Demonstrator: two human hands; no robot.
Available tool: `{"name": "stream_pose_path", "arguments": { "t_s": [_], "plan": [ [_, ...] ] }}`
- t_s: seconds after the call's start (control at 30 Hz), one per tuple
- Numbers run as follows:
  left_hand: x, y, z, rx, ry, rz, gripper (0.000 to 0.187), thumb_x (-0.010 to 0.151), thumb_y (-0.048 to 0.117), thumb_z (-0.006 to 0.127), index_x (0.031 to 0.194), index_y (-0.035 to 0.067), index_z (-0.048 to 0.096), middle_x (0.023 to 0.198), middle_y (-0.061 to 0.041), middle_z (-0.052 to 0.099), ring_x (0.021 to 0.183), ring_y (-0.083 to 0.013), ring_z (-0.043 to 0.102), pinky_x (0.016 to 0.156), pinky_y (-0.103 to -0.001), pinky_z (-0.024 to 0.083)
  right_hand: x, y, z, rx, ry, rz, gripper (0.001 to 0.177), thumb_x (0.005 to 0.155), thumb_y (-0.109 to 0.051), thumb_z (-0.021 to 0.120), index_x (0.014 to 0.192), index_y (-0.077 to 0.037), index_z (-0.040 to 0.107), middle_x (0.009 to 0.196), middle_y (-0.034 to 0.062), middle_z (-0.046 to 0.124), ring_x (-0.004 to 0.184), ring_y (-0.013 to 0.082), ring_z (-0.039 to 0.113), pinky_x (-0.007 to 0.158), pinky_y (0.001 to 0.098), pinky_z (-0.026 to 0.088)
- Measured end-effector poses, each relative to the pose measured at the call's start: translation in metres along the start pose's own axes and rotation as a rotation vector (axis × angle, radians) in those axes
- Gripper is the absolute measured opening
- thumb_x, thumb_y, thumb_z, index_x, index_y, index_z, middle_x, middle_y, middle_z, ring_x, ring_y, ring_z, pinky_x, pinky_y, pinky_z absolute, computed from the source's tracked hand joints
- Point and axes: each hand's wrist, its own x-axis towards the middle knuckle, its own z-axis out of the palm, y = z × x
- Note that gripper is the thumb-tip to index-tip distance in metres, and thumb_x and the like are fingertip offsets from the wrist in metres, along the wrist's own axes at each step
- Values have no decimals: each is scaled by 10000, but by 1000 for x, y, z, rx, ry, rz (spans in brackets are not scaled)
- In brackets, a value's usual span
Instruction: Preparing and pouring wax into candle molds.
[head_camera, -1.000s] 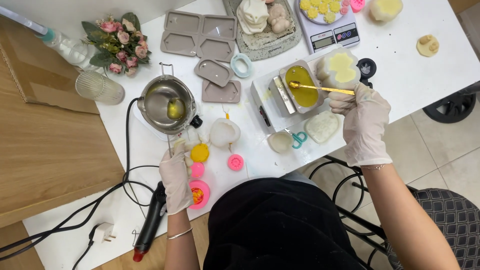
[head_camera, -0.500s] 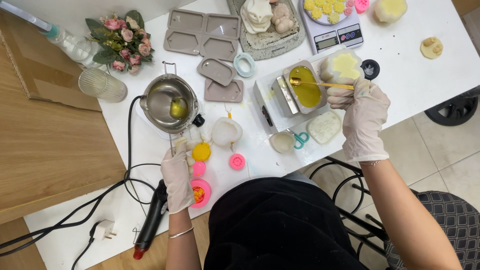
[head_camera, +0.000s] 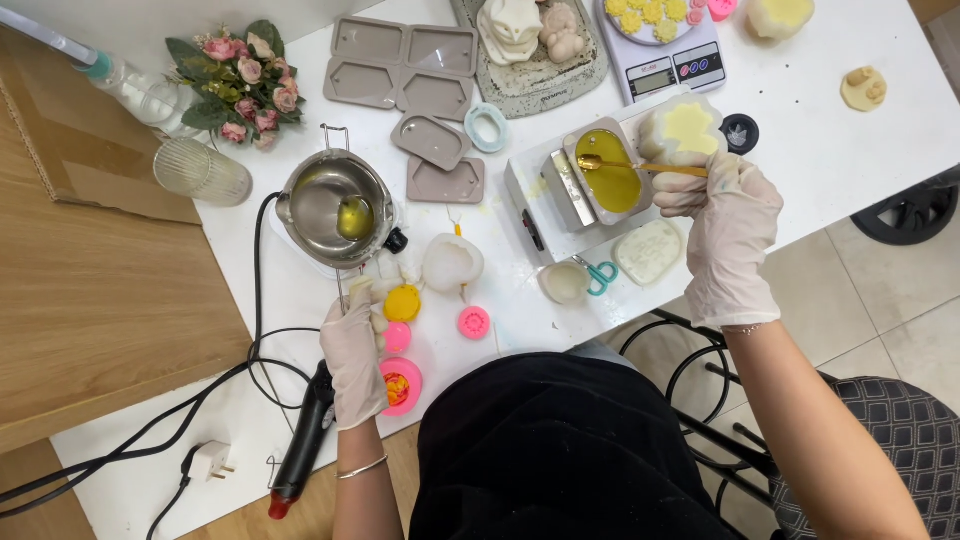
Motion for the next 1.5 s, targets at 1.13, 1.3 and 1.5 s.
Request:
{"name": "stream_pose_path", "arguments": {
  "t_s": [1.13, 1.3, 1.5],
  "plan": [
    [17, -14, 0, 61, 42, 10, 370, 975, 416, 662, 917, 54, 715, 589, 45, 497, 461, -54, 400, 423, -231, 308, -64, -62, -18, -441, -44, -147, 320, 1187, -237, 475, 1188, 52, 612, 995, 104, 718, 848, 118, 676, 814, 253, 588],
    [13, -10, 0, 27, 35, -5, 354, 978, 404, 660, 914, 60, 713, 593, 46, 503, 466, -49, 403, 422, -227, 305, -58, -58, -21, -590, -80, -325, 297, 1206, -203, 490, 1232, 60, 627, 1031, 117, 721, 898, 132, 692, 855, 267, 605],
    [9, -6, 1, 58, 40, 11, 362, 993, 399, 648, 905, 52, 700, 585, 33, 485, 455, -60, 383, 419, -235, 289, -57, -60, -19, -566, -100, -427, 334, 1241, -233, 495, 1231, 73, 629, 1016, 132, 722, 896, 143, 702, 861, 275, 622]
  ]
}}
